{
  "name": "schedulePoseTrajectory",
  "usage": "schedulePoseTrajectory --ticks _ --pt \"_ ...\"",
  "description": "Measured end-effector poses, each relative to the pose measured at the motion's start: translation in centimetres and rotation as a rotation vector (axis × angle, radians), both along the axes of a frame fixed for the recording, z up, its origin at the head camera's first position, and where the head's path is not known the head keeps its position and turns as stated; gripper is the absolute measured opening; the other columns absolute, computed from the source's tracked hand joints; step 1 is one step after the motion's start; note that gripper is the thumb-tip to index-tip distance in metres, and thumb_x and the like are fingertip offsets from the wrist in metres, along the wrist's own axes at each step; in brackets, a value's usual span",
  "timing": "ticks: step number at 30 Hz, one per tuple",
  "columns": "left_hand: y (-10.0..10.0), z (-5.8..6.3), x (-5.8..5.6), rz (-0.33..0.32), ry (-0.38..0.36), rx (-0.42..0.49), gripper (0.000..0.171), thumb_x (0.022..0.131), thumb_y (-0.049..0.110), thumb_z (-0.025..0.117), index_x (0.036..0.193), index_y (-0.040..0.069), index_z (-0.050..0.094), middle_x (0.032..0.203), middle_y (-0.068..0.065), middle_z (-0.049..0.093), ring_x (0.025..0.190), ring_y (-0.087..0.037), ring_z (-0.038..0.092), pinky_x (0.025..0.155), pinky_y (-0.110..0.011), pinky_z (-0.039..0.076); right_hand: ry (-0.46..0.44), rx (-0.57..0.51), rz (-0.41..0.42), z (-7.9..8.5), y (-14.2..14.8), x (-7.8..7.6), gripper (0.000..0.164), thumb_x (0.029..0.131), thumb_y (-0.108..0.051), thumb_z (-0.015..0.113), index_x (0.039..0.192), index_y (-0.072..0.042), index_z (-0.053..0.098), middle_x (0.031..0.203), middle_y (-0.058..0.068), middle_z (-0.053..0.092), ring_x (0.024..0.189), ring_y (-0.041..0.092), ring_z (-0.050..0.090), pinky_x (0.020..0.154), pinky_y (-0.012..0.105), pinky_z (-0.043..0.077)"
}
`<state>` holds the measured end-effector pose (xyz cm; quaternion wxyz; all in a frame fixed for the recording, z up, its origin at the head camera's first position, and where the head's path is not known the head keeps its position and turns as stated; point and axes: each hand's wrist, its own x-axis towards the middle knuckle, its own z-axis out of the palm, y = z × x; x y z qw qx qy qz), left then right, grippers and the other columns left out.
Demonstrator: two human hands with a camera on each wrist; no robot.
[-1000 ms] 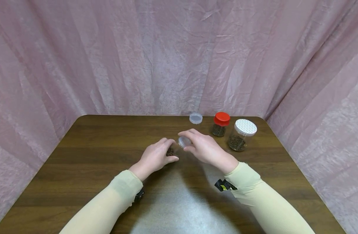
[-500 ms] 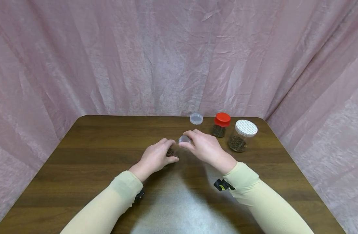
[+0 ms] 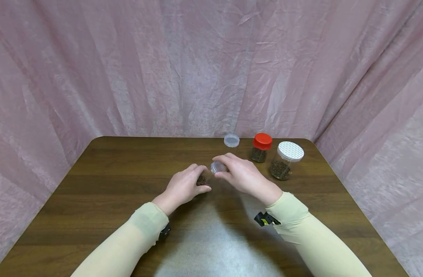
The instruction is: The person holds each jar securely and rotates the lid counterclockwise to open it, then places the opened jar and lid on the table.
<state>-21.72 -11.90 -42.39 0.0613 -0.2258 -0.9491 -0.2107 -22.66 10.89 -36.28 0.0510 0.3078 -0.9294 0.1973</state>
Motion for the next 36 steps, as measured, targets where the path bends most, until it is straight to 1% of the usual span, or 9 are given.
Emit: schedulePoseTrajectory --ticks 10,13,16,19,22,25,29,32,36 --pt "-0.2 -0.1 -0.1 -0.001 0.004 0.003 0.053 0.094 0.038 0.091 0.134 0.012 0.069 0.119 -0.004 0.069 0.096 -0.025 0.071 0.08 -0.047 0.06 -0.004 -0.035 0.059 -0.1 0.1 0.0 0.05 0.101 -0.016 0.084 0.147 -0.012 0.066 0.143 0.006 0.067 0.119 0.027 0.072 0.096 0.053 0.058" --pt "-0.2 -0.1 -0.2 0.002 0.006 0.001 0.054 0.093 0.039 0.092 0.135 0.012 0.069 0.12 -0.004 0.07 0.097 -0.025 0.072 0.081 -0.048 0.06 -0.014 -0.044 0.055 0.0 0.1 0.0 0.057 0.101 -0.023 0.085 0.152 -0.014 0.062 0.149 0.006 0.063 0.119 0.028 0.071 0.096 0.053 0.058" --pt "-0.2 -0.2 -0.2 -0.001 0.007 -0.002 0.052 0.093 0.038 0.092 0.132 0.013 0.069 0.118 -0.004 0.069 0.095 -0.023 0.07 0.08 -0.047 0.06 -0.034 -0.039 -0.005 0.1 -0.1 0.0 0.063 0.103 -0.037 0.082 0.157 -0.016 0.059 0.152 0.008 0.06 0.117 0.031 0.072 0.095 0.054 0.058" --pt "-0.2 -0.2 -0.2 -0.004 0.007 -0.006 0.051 0.093 0.037 0.092 0.132 0.013 0.069 0.118 -0.003 0.069 0.095 -0.023 0.07 0.08 -0.047 0.059 -0.032 -0.002 -0.097 0.3 -0.4 -0.1 0.061 0.106 -0.05 0.074 0.156 -0.017 0.061 0.145 0.008 0.065 0.109 0.035 0.074 0.09 0.056 0.059" --pt "-0.1 -0.1 -0.2 -0.004 0.005 -0.007 0.052 0.094 0.037 0.092 0.133 0.012 0.069 0.119 -0.005 0.069 0.097 -0.024 0.071 0.081 -0.048 0.06 -0.023 0.045 -0.15 0.4 -0.7 -0.1 0.057 0.108 -0.054 0.069 0.15 -0.016 0.067 0.131 0.008 0.072 0.102 0.033 0.075 0.086 0.056 0.06" --pt "-0.1 -0.1 -0.1 -0.005 0.006 -0.007 0.053 0.094 0.038 0.091 0.134 0.012 0.069 0.12 -0.005 0.069 0.098 -0.025 0.071 0.081 -0.048 0.06 -0.015 0.079 -0.16 0.4 -0.9 -0.1 0.054 0.107 -0.053 0.069 0.143 -0.013 0.071 0.116 0.006 0.075 0.096 0.027 0.074 0.084 0.053 0.06" --pt "-0.2 -0.1 -0.1 -0.007 0.009 -0.008 0.052 0.093 0.038 0.092 0.133 0.013 0.069 0.118 -0.004 0.069 0.094 -0.023 0.07 0.079 -0.046 0.06 -0.018 0.094 -0.141 0.4 -1.0 -0.1 0.051 0.107 -0.049 0.072 0.141 -0.012 0.072 0.101 0.002 0.071 0.087 0.019 0.068 0.079 0.047 0.059" --pt "-0.1 0.0 -0.1 -0.009 0.013 -0.011 0.052 0.093 0.039 0.092 0.132 0.014 0.069 0.117 -0.003 0.069 0.092 -0.022 0.07 0.078 -0.045 0.059 -0.019 0.094 -0.125 0.4 -0.9 -0.1 0.05 0.106 -0.047 0.074 0.142 -0.012 0.071 0.099 0.002 0.07 0.085 0.018 0.066 0.078 0.046 0.058" --pt "-0.1 0.0 -0.1 -0.013 0.014 -0.014 0.051 0.093 0.038 0.092 0.132 0.013 0.069 0.116 -0.003 0.068 0.091 -0.022 0.069 0.078 -0.045 0.059 -0.024 0.082 -0.104 0.6 -0.7 0.0 0.05 0.106 -0.045 0.075 0.144 -0.013 0.07 0.114 0.006 0.074 0.098 0.022 0.071 0.085 0.05 0.059"
